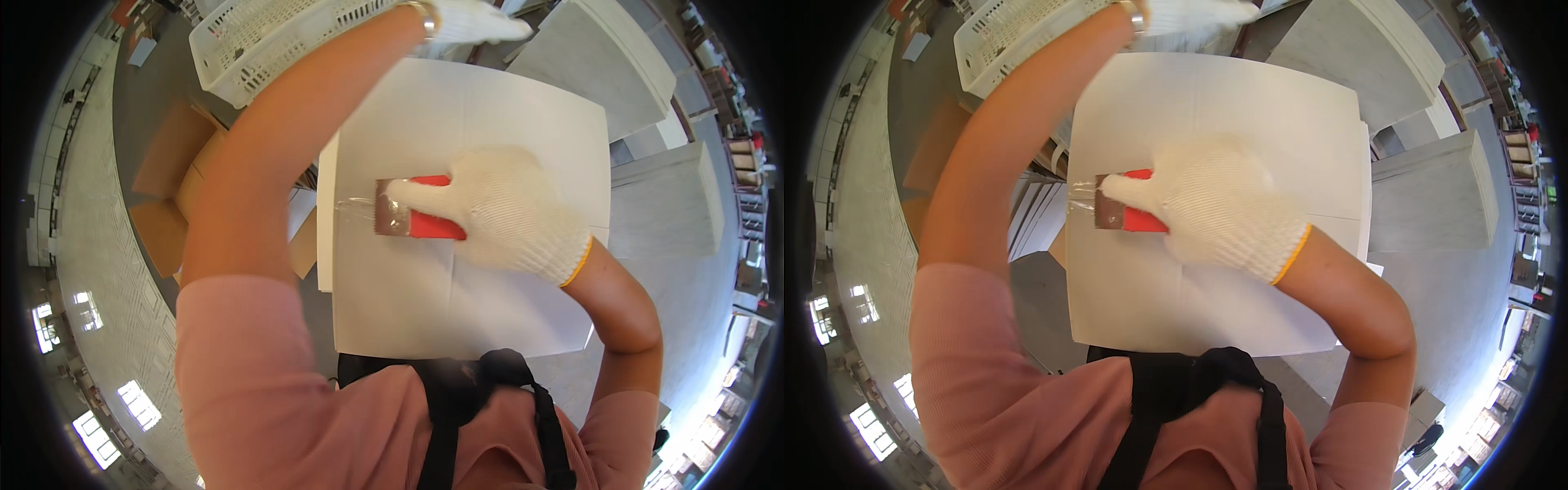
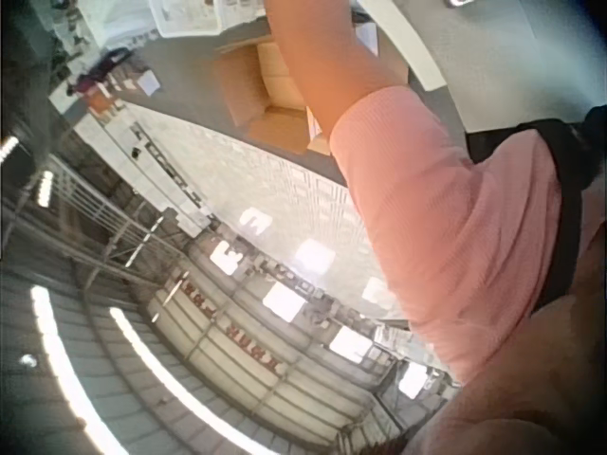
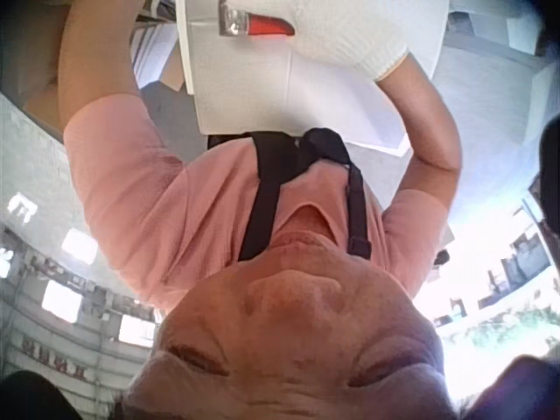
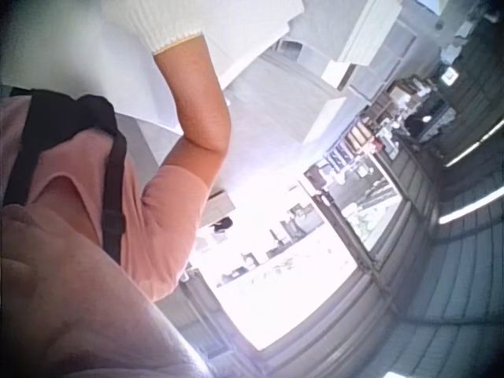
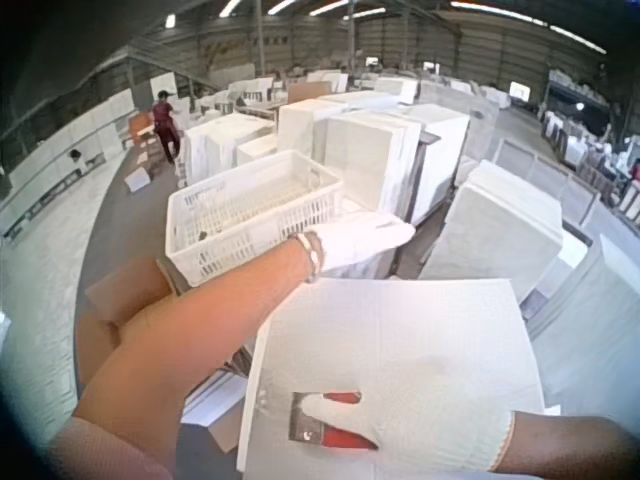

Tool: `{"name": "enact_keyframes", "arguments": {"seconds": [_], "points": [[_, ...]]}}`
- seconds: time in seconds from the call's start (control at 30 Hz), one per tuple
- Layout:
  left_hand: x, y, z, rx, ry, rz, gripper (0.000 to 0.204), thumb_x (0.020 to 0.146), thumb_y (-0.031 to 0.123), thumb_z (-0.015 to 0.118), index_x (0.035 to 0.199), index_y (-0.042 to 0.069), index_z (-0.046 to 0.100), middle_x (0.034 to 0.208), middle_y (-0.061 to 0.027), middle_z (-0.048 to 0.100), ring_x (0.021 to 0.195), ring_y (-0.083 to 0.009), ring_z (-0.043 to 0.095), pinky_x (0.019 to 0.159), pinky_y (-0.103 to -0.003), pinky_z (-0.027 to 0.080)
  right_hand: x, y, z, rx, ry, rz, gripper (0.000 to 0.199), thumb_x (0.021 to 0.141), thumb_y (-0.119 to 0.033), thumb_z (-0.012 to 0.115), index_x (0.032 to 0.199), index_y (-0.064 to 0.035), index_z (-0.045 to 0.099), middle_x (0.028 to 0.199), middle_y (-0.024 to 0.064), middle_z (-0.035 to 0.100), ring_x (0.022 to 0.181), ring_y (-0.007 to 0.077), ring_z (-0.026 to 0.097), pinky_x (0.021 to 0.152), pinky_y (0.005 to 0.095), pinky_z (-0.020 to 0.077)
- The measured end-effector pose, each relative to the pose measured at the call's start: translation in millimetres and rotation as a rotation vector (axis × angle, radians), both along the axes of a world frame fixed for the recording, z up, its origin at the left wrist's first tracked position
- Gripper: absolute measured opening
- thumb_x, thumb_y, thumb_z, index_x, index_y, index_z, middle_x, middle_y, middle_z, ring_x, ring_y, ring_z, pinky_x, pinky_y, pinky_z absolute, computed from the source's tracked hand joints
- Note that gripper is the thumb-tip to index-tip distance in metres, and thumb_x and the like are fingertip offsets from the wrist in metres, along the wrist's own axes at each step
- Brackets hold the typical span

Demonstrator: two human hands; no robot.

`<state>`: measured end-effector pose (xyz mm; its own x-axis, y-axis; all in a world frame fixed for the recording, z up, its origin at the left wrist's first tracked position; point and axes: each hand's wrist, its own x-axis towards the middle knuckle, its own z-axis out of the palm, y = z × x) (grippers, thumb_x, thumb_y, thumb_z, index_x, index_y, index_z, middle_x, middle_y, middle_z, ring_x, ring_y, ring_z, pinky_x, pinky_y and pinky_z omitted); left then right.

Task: The person repeatedly assembles flat cardboard boxes, places white rectangular items inside, and seals them with a handheld tape dispenser. The person works in a warehouse setting, handling multiple boxes in sequence.

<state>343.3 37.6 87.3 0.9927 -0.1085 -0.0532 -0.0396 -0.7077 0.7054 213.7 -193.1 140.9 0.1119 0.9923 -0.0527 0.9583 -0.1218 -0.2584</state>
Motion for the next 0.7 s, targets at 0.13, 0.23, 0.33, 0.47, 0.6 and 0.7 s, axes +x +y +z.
{"name": "enact_keyframes", "arguments": {"seconds": [0.13, 0.23, 0.33, 0.47, 0.6, 0.7], "points": [[59.3, -87.0, -34.6, 0.024, 0.418, -0.176, 0.091, 0.098, 0.076, 0.052, 0.153, 0.004, 0.057, 0.164, -0.0199, 0.048, 0.154, -0.0314, 0.041, 0.126, -0.044, 0.030, 0.1, -10.3, -0.4, -0.029, 0.059, -0.045, 0.047, 0.084, -0.019, 0.072, 0.130, -0.0262, 0.068, 0.089, 0.0150, 0.068, 0.076, 0.0366, 0.070, 0.062, 0.0486, 0.0539], [66.9, -82.4, -68.3, -0.232, 0.555, -0.278, 0.085, 0.101, 0.071, 0.056, 0.150, 0.002, 0.059, 0.152, -0.0184, 0.061, 0.140, -0.0239, 0.056, 0.119, -0.034, 0.038, 3.1, -9.7, 1.6, -0.069, 0.171, -0.015, 0.040, 0.087, -0.019, 0.070, 0.127, -0.0232, 0.070, 0.091, 0.0150, 0.069, 0.080, 0.0366, 0.072, 0.066, 0.0491, 0.0572], [56.8, -80.4, -76.6, -0.611, 0.784, -0.215, 0.076, 0.103, 0.065, 0.058, 0.140, 0.000, 0.067, 0.138, -0.0102, 0.071, 0.124, -0.0150, 0.063, 0.108, -0.030, 0.047, 13.7, -21.8, 2.3, -0.050, 0.205, 0.032, 0.036, 0.087, -0.019, 0.070, 0.123, -0.0209, 0.072, 0.093, 0.0154, 0.070, 0.082, 0.0370, 0.072, 0.066, 0.0491, 0.0569], [38.3, -103.6, -28.8, -0.203, 0.656, -0.103, 0.078, 0.105, 0.063, 0.056, 0.140, -0.006, 0.064, 0.136, -0.0144, 0.070, 0.124, -0.0190, 0.063, 0.108, -0.029, 0.047, 22.6, -54.8, 5.9, -0.023, 0.255, 0.052, 0.033, 0.086, -0.018, 0.070, 0.119, -0.0201, 0.073, 0.096, 0.0141, 0.071, 0.085, 0.0356, 0.073, 0.068, 0.0468, 0.0567], [43.9, -99.6, -32.0, -0.330, 0.717, -0.075, 0.067, 0.109, 0.054, 0.055, 0.142, -0.005, 0.062, 0.133, -0.0093, 0.070, 0.115, -0.0141, 0.066, 0.099, -0.029, 0.054, 40.3, -137.2, -13.0, 0.352, 0.280, -0.096, 0.036, 0.083, -0.018, 0.072, 0.117, -0.0276, 0.075, 0.093, 0.0055, 0.072, 0.085, 0.0302, 0.072, 0.070, 0.0441, 0.0554], [44.7, -102.0, -31.6, -0.192, 0.683, -0.024, 0.066, 0.109, 0.054, 0.057, 0.143, -0.003, 0.061, 0.136, -0.0095, 0.069, 0.117, -0.0137, 0.065, 0.099, -0.030, 0.055, 81.9, -216.4, 15.0, 0.134, 0.139, -0.200, 0.055, 0.074, -0.016, 0.078, 0.124, -0.0374, 0.074, 0.091, 0.0029, 0.069, 0.074, 0.0285, 0.067, 0.061, 0.0405, 0.0512]]}}
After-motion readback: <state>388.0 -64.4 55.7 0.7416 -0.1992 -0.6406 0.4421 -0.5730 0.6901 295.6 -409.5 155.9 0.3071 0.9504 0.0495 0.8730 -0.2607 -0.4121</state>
